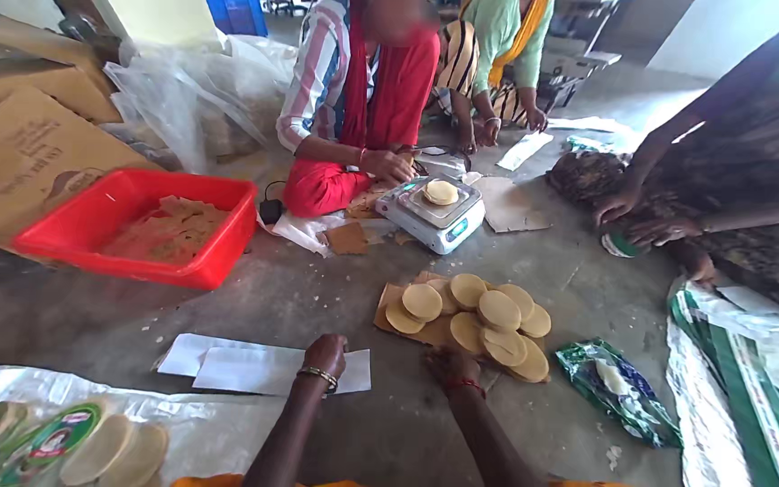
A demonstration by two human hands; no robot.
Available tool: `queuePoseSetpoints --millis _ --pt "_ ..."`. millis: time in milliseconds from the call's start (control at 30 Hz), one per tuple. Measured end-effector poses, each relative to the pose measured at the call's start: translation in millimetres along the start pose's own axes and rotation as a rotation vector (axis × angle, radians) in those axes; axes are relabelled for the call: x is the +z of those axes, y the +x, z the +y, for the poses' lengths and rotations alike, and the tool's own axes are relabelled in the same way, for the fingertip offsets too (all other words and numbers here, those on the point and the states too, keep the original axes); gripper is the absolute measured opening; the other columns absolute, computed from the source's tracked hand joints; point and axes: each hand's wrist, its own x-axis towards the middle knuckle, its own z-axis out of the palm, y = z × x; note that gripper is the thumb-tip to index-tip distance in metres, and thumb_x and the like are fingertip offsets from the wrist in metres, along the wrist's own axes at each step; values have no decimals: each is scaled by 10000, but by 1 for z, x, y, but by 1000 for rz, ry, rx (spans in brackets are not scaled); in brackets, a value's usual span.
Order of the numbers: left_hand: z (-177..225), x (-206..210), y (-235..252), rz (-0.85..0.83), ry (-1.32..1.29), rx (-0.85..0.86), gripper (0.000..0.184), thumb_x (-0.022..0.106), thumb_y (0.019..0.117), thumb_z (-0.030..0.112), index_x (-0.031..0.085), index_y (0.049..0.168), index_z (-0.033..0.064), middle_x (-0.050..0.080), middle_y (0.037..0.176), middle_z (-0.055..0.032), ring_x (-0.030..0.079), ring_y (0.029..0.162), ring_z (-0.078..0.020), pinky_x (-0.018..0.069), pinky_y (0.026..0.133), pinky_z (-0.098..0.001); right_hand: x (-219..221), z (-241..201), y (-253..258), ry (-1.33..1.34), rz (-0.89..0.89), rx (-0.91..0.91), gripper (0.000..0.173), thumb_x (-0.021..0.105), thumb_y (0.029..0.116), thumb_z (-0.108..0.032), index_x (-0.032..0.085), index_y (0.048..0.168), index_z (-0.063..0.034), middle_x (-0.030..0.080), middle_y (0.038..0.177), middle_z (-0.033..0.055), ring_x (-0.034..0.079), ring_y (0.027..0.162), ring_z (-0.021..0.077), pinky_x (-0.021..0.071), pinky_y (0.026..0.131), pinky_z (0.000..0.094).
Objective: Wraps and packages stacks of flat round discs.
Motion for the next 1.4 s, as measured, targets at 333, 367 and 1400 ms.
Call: queuePoseSetpoints --millis 333,367,1400 --pt "-6 4 -2 14 -36 43 242 605 1011 112 698 1178 -37 666 1222 -256 615 1211 -393 457 1063 -549 -73 -25 13 -169 -37 24 208 488 1052 -90 565 1157 73 648 880 158 651 705 200 561 629 339" --pt "-7 7 -2 18 -50 58 241 612 1010 119 704 1170 -37 672 1210 -255 621 1200 -395 459 1059 -551 -74 -27 15 -165 -31 19 206 492 1053 -89 558 1163 72 643 873 157 646 692 197 558 619 334" --pt "130 112 15 86 -941 -214 357 573 1049 176 582 1290 -87 707 1061 -205 732 834 -246 614 780 -376 -159 -147 26 -810 451 -682 356 465 1071 -106 570 1364 67 600 1321 330 558 1266 488 402 1079 630"
